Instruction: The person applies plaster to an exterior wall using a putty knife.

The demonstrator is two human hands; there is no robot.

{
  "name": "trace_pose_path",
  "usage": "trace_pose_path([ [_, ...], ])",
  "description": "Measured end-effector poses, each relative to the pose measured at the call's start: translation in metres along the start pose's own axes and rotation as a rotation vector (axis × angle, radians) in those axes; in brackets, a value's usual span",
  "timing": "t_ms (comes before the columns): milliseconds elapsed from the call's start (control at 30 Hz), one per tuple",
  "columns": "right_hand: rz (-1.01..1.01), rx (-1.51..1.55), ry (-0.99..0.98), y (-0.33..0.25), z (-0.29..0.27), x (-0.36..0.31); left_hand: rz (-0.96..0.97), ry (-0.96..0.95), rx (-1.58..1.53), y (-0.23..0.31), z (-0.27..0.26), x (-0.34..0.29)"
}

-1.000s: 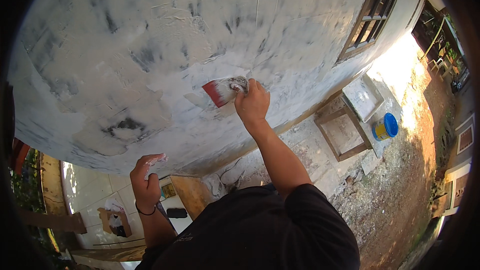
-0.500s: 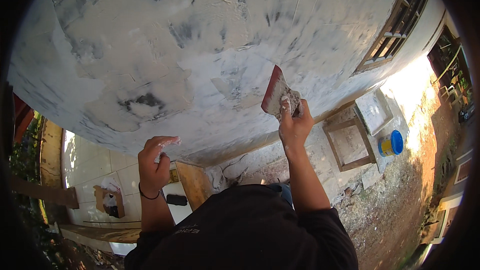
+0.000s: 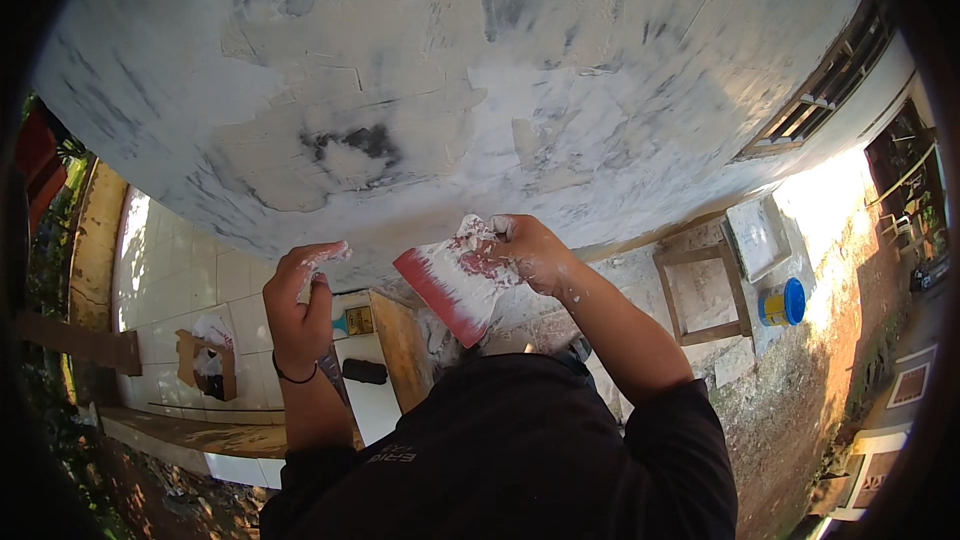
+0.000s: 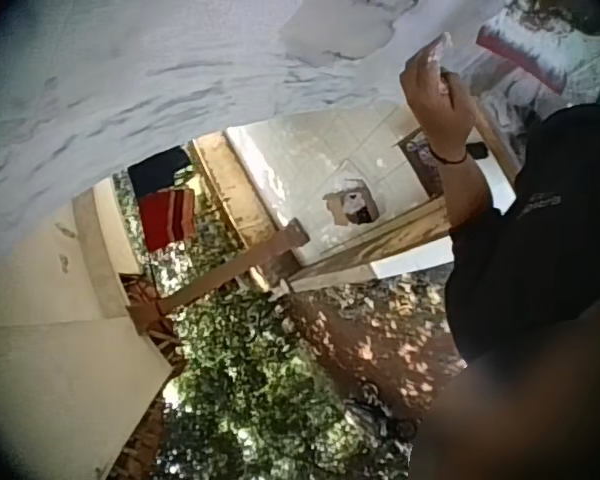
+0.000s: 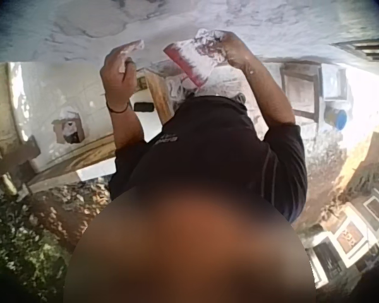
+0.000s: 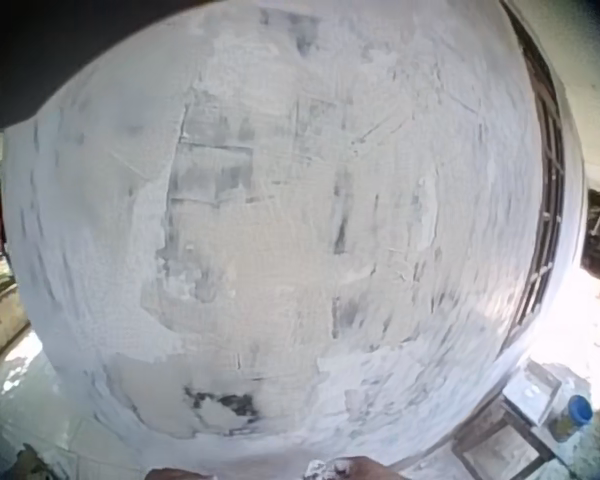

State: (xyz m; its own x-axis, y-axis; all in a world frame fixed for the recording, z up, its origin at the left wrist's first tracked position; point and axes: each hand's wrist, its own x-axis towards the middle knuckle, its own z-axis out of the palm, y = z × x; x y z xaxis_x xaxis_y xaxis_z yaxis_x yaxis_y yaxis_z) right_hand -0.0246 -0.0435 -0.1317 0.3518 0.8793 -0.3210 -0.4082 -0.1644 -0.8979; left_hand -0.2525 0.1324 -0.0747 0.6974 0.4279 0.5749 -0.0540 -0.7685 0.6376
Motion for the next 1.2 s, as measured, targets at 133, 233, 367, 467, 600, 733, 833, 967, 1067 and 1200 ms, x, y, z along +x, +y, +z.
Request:
trace_pose_path([
  [133,0.025,0.287,0.158,0.022,-0.037,-0.026,-0.008,0.046,-0.064,-0.013,0.003,-0.008],
  [233,-0.089,0.382,0.391,0.041,-0.074,-0.066,-0.036,0.034,-0.157,-0.017,0.016,-0.007],
  [367,-0.144,0.45,0.522,0.038,-0.111,-0.113,-0.014,0.042,-0.214,-0.021,0.037,-0.003],
  [467,-0.172,0.497,0.59,0.029,-0.128,-0.129,-0.036,0.031,-0.275,-0.019,0.058,0.003],
  [600,-0.205,0.713,0.496,0.035,-0.172,-0.135,-0.059,-0.063,-0.284,-0.004,0.103,0.016],
  [733,-0.22,0.778,0.454,0.057,-0.246,-0.141,-0.136,-0.171,-0.28,0.034,0.167,0.03],
  [833,-0.336,0.821,0.555,0.054,-0.318,-0.18,-0.175,-0.278,-0.317,0.074,0.246,0.045],
  [967,-0.435,0.721,0.935,0.059,-0.449,-0.259,-0.122,-0.515,-0.324,0.141,0.406,0.073],
  [1067,-0.365,0.451,1.24,0.085,-0.562,-0.322,0.01,-0.752,-0.283,0.199,0.545,0.087],
  [1200,-0.048,-0.048,1.514,0.115,-0.696,-0.386,0.102,-1.001,-0.305,0.292,0.694,0.105],
])
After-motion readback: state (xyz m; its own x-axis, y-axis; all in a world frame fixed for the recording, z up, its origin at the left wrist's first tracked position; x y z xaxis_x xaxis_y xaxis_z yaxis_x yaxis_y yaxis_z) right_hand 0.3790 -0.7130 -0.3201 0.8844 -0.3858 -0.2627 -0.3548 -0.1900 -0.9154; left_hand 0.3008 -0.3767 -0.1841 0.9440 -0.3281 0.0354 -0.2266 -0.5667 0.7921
